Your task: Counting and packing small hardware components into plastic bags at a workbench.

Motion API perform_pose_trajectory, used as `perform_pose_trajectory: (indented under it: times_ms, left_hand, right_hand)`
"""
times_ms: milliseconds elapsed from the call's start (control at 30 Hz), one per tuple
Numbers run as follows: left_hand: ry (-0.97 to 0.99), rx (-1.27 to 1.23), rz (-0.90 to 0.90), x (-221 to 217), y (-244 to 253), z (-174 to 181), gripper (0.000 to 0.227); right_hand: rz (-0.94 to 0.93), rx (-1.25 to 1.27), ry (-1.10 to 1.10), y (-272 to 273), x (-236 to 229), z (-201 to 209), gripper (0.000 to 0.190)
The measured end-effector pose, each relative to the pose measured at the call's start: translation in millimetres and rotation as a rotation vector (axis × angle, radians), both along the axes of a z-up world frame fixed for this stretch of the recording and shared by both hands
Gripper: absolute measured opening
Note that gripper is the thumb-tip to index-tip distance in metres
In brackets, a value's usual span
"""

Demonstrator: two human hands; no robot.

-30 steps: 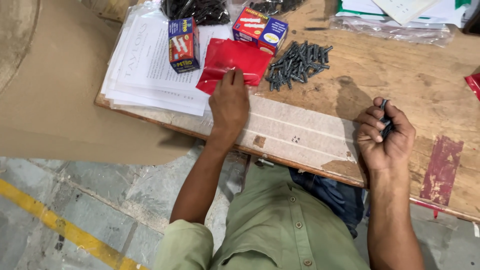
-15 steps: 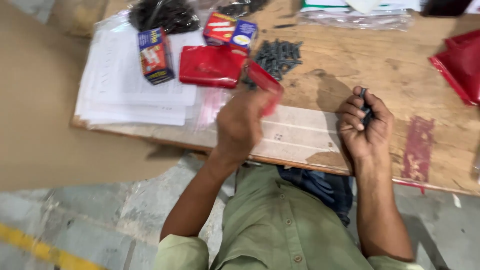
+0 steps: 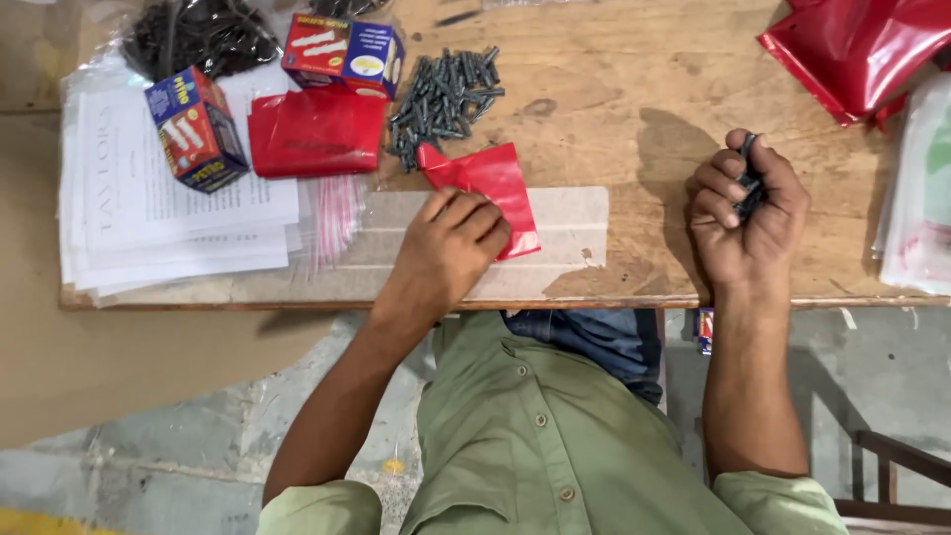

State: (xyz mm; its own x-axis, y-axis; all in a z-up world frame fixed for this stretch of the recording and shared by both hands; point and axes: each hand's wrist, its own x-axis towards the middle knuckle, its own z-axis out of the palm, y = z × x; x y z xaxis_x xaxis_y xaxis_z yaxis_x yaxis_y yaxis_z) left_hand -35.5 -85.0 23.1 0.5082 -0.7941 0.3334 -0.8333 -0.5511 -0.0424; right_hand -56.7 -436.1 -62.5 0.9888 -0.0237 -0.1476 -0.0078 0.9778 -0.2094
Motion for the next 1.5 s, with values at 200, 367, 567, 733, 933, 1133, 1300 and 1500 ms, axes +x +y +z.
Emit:
perform_pose_trajectory:
  times_ms: [200, 367, 567, 733, 933, 1133, 1300, 1500]
  left_hand:
    - [0.063, -0.095, 0.093, -13.9, 12.9, -2.5, 0.022]
    - [-0.004, -0.400, 0.093, -28.9, 11.5, -5.5, 0.028]
    - [0.113, -0.430, 0.036, -30.6, 14.5, -19.7, 0.028]
    - [-0.051, -0.383, 0.158, -48.2, -11.5, 8.8, 0.037]
    - [0.109, -0.192, 0.198, -76.0, -50.1, -5.4, 0.064]
    - [0.446, -0.195, 0.316, -72.3, -40.9, -7.4, 0.042]
    - [0.612, -0.699, 0.429, -48.5, -43.6, -13.8, 0.035]
    - [0.621, -0.792, 0.512, -20.5, -54.1, -36.6, 0.035]
  right_hand:
    - [0.004, -0.034, -0.034, -4.3, -2.5, -9.7, 0.018]
    - [-0.019, -0.058, -0.036, -1.3, -0.8, -9.8, 0.018]
    - [-0.024, -0.090, -0.017, 2.2, -0.5, -3.5, 0.018]
    - [-0.020, -0.088, 0.008, 4.0, -0.5, -4.2, 0.019]
    - [-0.027, -0.119, -0.001, 6.3, -0.6, 0.4, 0.020]
    - [0.003, -0.100, 0.003, 5.9, -0.3, -1.7, 0.019]
    - [-0.010, -0.115, 0.006, 5.7, 0.1, -2.8, 0.019]
    - [0.011, -0.100, 0.029, 8.7, 2.2, 3.8, 0.019]
